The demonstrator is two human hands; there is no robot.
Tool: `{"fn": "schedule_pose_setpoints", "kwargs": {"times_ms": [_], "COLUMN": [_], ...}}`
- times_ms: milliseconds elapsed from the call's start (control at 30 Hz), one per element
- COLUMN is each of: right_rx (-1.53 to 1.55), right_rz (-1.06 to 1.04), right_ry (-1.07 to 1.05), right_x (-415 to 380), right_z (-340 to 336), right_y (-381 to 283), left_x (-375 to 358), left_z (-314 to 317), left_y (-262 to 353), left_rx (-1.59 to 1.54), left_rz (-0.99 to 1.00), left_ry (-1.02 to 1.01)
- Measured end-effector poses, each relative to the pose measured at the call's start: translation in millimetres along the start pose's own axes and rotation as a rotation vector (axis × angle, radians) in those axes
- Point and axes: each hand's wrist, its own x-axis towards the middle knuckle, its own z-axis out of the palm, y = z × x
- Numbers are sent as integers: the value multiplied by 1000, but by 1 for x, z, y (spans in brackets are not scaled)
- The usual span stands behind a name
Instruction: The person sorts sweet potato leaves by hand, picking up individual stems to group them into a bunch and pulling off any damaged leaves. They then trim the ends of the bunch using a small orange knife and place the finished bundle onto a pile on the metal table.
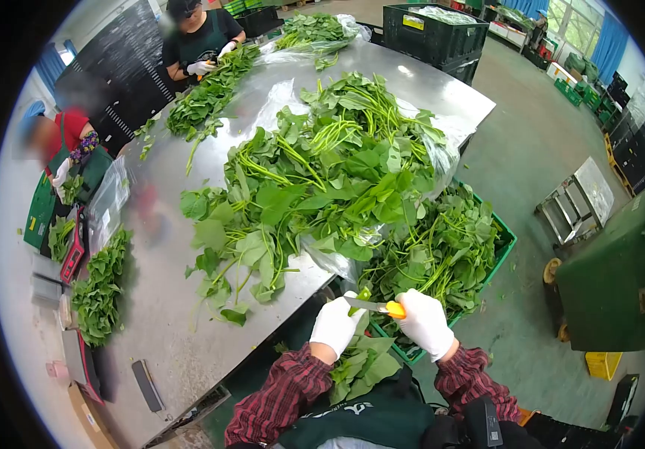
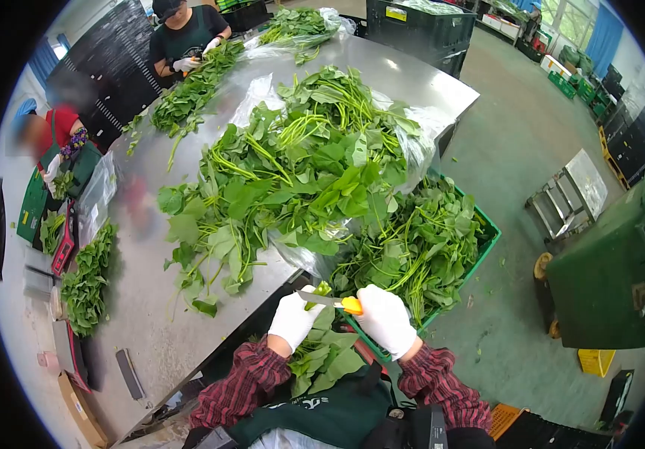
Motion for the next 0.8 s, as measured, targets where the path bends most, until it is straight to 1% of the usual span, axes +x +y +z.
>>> {"fn": "schedule_pose_setpoints", "kwargs": {"times_ms": [67,100,200,233,300,333,367,400,433,467,533,567,600,633,700,733,800], "right_rx": [-143,-222,-224,-222,-184,-269,-222,-296,-318,-261,-64,10,167,178,206,136,212], "right_rz": [-1,-8,37,29,47,304,363,432,475,506,558,553,604,554,451,312,222], "right_ry": [108,151,220,220,314,284,408,405,379,330,269,193,116,61,-74,-51,-182], "right_x": [4,8,8,9,8,6,5,2,2,0,9,14,21,29,45,51,72], "right_z": [5,2,13,14,16,20,19,17,12,8,3,7,12,16,28,43,58], "right_y": [3,3,3,2,8,29,57,80,92,96,72,62,47,28,-8,-22,-64], "left_x": [-1,-1,0,1,-2,-4,-8,-10,-11,-15,-21,-25,-29,-35,-51,-61,-83], "left_z": [-1,-3,-10,-13,-24,-33,-46,-54,-67,-77,-95,-106,-117,-127,-149,-160,-185], "left_y": [-1,2,9,6,6,6,6,-2,-8,-13,-19,-21,-23,-28,-38,-43,-52], "left_rx": [80,69,25,-41,-95,-148,-261,-370,-563,-760,-1109,-1221,-1334,-1329,-1432,-1426,-1428], "left_rz": [-18,-42,-42,-22,-54,-82,-113,-219,-282,-346,-347,-348,-343,-335,-247,-242,-196], "left_ry": [-36,-55,-44,-41,-47,-56,-4,-39,-66,-89,11,35,62,104,111,154,212]}}
